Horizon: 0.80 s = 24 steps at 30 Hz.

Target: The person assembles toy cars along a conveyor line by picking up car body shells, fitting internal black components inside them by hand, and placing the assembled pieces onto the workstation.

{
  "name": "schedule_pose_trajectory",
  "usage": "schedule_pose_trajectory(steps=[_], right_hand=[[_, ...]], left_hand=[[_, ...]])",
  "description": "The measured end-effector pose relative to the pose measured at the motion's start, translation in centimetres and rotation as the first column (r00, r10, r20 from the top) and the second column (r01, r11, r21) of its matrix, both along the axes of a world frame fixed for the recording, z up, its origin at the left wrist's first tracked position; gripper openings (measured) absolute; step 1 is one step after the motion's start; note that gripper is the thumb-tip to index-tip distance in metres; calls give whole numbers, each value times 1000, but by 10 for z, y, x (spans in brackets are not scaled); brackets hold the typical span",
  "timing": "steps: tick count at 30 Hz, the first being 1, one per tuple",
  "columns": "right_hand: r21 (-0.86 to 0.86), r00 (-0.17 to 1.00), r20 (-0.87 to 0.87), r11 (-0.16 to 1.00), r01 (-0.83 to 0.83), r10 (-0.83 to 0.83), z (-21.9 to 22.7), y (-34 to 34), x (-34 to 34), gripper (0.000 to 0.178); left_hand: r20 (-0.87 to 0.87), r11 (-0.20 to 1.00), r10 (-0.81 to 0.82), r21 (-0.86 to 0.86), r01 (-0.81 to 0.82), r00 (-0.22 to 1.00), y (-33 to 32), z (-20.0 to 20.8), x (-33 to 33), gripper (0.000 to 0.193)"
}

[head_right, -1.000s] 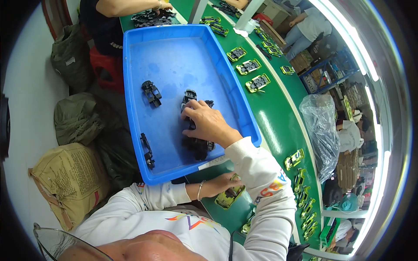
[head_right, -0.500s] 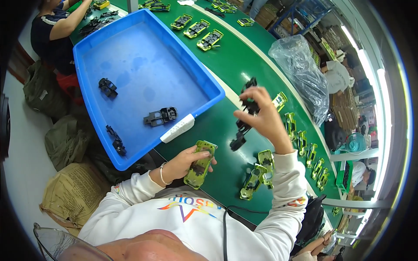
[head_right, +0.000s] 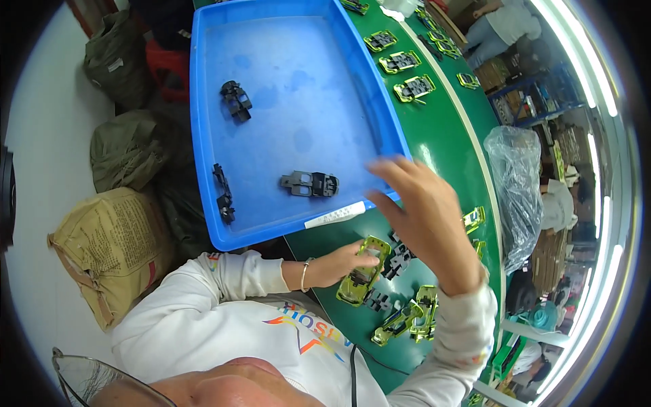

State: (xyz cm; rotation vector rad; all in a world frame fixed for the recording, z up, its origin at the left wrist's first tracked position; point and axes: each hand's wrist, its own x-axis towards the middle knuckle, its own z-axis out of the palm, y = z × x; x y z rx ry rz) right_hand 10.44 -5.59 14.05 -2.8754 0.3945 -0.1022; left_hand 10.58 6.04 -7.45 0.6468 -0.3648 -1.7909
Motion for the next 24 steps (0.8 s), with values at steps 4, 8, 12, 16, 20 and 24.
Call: schedule_pose_trajectory(steps=[4,8,12,16,20,24], right_hand=[[227,965,204,951,-210,165,-62,19,132,44],[68,959,282,998,13,-32,-136,29,224,60],[33,990,138,998,-47,42,-154,17,220,53],[619,989,60,782,72,-138,-110,-31,143,35],[927,749,153,357,118,-644,-47,-45,2,26],[999,534,-18,-33,-18,-845,-43,-17,-137,27]], left_hand=[[-153,998,-19,-61,10,988,0,-4,-1,48],[-360,971,196,-59,-232,912,7,-23,-20,42],[-128,941,157,-280,-187,979,22,-40,-11,37],[-206,999,-39,-3,39,978,1,-14,11,33],[-258,999,-53,-11,52,965,-2,10,23,26],[-274,997,-37,52,53,961,-2,22,28,29]])
